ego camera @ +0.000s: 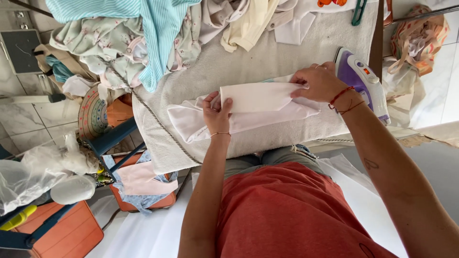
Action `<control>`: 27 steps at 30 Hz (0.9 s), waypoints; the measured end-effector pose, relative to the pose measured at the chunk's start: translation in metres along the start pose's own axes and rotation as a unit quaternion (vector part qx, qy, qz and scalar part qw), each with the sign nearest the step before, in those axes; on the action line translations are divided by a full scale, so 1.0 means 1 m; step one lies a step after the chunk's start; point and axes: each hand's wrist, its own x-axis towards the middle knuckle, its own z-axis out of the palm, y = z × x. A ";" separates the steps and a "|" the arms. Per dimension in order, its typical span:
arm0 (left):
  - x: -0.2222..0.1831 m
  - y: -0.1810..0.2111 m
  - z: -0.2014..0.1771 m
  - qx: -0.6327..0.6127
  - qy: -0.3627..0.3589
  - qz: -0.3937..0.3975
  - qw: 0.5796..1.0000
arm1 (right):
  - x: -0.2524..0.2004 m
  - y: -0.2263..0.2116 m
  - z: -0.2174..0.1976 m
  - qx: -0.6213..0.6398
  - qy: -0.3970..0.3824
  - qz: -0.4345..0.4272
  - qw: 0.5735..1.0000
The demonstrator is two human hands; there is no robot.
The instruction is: Ironing and folding baby clothes on an ironing board
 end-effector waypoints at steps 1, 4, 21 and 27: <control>0.001 -0.003 -0.003 -0.003 0.003 -0.001 1.000 | 0.002 0.007 0.006 -0.003 -0.003 -0.002 1.000; 0.008 -0.020 -0.013 0.029 -0.007 0.039 0.999 | 0.007 0.022 0.016 0.006 0.011 0.008 1.000; -0.023 -0.004 -0.002 0.283 0.097 0.305 0.904 | -0.009 0.001 -0.004 0.111 0.105 -0.002 0.988; -0.006 -0.035 -0.016 0.306 0.100 0.313 0.893 | 0.006 0.040 0.045 -0.055 0.186 -0.014 0.981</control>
